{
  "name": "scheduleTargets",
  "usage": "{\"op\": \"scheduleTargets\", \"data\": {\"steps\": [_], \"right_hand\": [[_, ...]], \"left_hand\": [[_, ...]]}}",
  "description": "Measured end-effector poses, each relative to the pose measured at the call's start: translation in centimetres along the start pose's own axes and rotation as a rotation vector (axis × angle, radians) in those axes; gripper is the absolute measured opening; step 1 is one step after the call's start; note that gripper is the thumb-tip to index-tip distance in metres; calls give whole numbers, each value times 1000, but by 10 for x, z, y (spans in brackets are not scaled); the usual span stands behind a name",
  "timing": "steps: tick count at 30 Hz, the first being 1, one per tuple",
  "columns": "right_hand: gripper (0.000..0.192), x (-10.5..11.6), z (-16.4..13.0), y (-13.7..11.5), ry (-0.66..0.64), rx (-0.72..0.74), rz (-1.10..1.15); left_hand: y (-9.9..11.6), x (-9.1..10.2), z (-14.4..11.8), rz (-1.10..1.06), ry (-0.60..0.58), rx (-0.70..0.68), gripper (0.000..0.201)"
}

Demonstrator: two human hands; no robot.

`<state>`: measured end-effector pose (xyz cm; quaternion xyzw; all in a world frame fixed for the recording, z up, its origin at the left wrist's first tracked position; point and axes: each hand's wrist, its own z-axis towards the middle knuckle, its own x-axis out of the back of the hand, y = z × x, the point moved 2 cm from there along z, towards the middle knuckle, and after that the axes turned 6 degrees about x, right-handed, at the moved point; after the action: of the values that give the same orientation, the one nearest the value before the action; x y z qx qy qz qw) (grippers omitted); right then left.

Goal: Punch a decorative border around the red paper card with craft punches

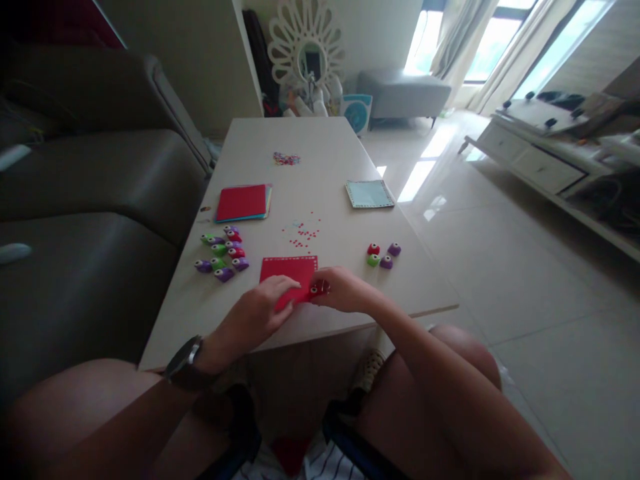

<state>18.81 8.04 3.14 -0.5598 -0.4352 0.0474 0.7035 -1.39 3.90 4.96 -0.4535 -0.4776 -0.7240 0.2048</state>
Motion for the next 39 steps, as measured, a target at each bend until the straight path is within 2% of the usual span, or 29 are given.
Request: {"op": "scheduleTargets", "data": {"steps": [2,4,6,9,11,14,20,26,35,39], "right_hand": [[17,4,-1,-2,105,-62,250],[24,5,-3,-7,205,-100,487],[24,4,-4,-15,257,-121,624],[22,-2,-6,-24,320,-139,811],[21,-5,-6,-27,335,-148,896],[21,-9,-4,-28,320,-131,995],[24,-14,-1,-27,283,-100,1118],[30,-18,2,-28,275,-74,1145],[36,-22,3,-35,211,-31,1159],[35,-24,2,-35,208,-40,1141]], "left_hand": [[6,14,0,-24,221,16,12],[12,27,-3,-69,403,14,9],[17,36,-8,-117,504,5,13],[24,45,-15,-115,586,-61,14],[27,49,-19,-112,584,-91,13],[28,49,-21,-191,518,-50,12],[26,37,-23,-308,421,12,3],[29,39,-27,-247,458,-18,10],[28,39,-29,-262,480,52,19],[26,37,-27,-265,448,62,24]]}}
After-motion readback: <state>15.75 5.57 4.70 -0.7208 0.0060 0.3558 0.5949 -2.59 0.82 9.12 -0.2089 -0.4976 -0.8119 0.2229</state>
